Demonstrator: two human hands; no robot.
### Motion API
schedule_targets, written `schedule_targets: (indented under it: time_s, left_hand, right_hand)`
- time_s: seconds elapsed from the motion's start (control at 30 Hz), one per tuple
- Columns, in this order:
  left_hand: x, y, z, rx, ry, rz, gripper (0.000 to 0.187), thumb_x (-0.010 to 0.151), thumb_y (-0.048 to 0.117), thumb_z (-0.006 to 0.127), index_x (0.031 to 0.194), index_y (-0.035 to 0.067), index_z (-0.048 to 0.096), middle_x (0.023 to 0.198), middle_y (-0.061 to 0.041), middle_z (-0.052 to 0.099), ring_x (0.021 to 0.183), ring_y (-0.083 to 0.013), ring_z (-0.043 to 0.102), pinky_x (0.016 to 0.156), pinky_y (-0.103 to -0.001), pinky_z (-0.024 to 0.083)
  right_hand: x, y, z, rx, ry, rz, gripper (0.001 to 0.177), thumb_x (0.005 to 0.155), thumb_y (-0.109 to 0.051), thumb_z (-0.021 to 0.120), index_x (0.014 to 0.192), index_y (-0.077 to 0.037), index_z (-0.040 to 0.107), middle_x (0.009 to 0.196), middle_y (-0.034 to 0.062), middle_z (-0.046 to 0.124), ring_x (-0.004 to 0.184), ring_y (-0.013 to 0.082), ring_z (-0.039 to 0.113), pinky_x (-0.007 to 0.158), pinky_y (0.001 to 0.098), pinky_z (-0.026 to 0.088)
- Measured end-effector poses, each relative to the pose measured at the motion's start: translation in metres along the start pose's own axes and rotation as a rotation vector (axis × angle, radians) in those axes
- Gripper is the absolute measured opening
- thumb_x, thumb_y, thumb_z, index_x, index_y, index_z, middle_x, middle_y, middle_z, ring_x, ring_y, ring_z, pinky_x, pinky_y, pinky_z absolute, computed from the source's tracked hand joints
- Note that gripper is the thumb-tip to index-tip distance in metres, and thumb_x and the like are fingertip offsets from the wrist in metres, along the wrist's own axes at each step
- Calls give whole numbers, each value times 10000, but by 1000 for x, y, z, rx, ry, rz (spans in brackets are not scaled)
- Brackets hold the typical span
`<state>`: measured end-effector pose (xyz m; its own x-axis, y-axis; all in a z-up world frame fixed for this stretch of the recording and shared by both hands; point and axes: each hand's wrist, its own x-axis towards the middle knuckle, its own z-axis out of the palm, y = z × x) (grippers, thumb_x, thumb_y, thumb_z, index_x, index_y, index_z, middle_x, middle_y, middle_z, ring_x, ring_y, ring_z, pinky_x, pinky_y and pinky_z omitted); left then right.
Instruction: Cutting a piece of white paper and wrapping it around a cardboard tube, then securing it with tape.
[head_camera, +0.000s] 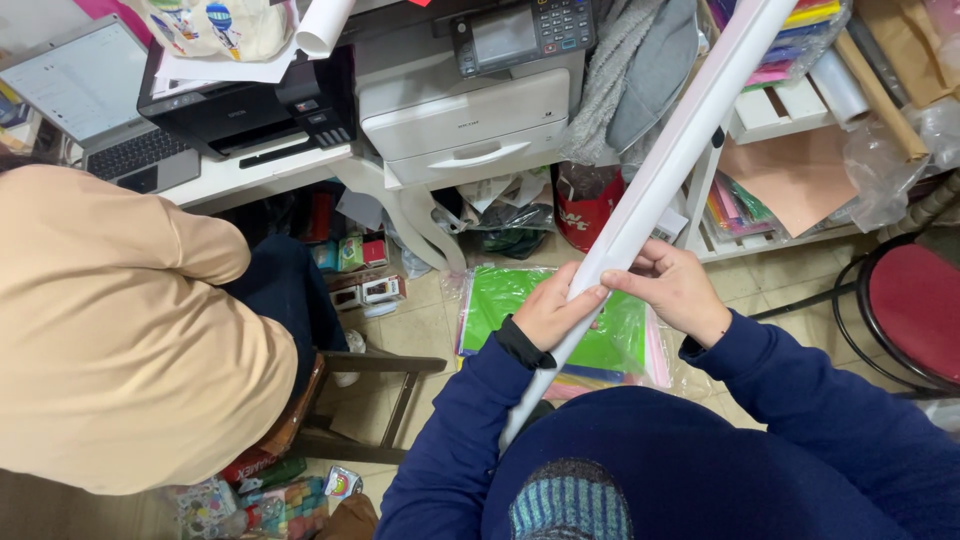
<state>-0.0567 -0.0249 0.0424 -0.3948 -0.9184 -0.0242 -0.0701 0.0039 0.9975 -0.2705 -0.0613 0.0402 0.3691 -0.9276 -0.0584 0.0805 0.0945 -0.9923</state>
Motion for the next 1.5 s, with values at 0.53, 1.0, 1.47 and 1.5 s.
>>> schedule_targets:
  time_s: [0.53,1.0,1.47,1.5]
  left_hand:
    - [40,-10,5,-101,-206,-75,433,1012,299,602,1343,27,542,1045,-63,704,871,-118,693,768,-279,580]
    - [120,-22,84,-89,-848,-54,394,1020,277,623,1297,3,558,955,-61,683,764,-116,678,677,-283,571]
    - [30,-27,294,-93,-1943,-138,395,993,195,630,1320,-6,533,1026,-74,693,838,-122,672,761,-290,569]
    - [20,-26,300,-54,-1988,-22,375,998,192,642,1294,-20,552,1010,-78,693,837,-129,678,758,-291,569]
  right_hand:
    - [-20,-11,-15,-61,166,-34,420,889,-109,755,1274,35,667,1180,99,744,1064,148,699,947,299,555]
    - [-117,4,-32,-330,847,-88,342,929,-203,731,1194,12,722,1101,70,780,1030,117,691,935,285,532]
    - [-318,27,108,-224,1855,-82,355,936,-174,750,1242,-1,702,1171,96,761,1100,145,666,984,322,510]
    - [-325,25,123,-295,1895,-89,369,937,-181,746,1256,-7,688,1192,99,748,1123,159,666,987,331,512]
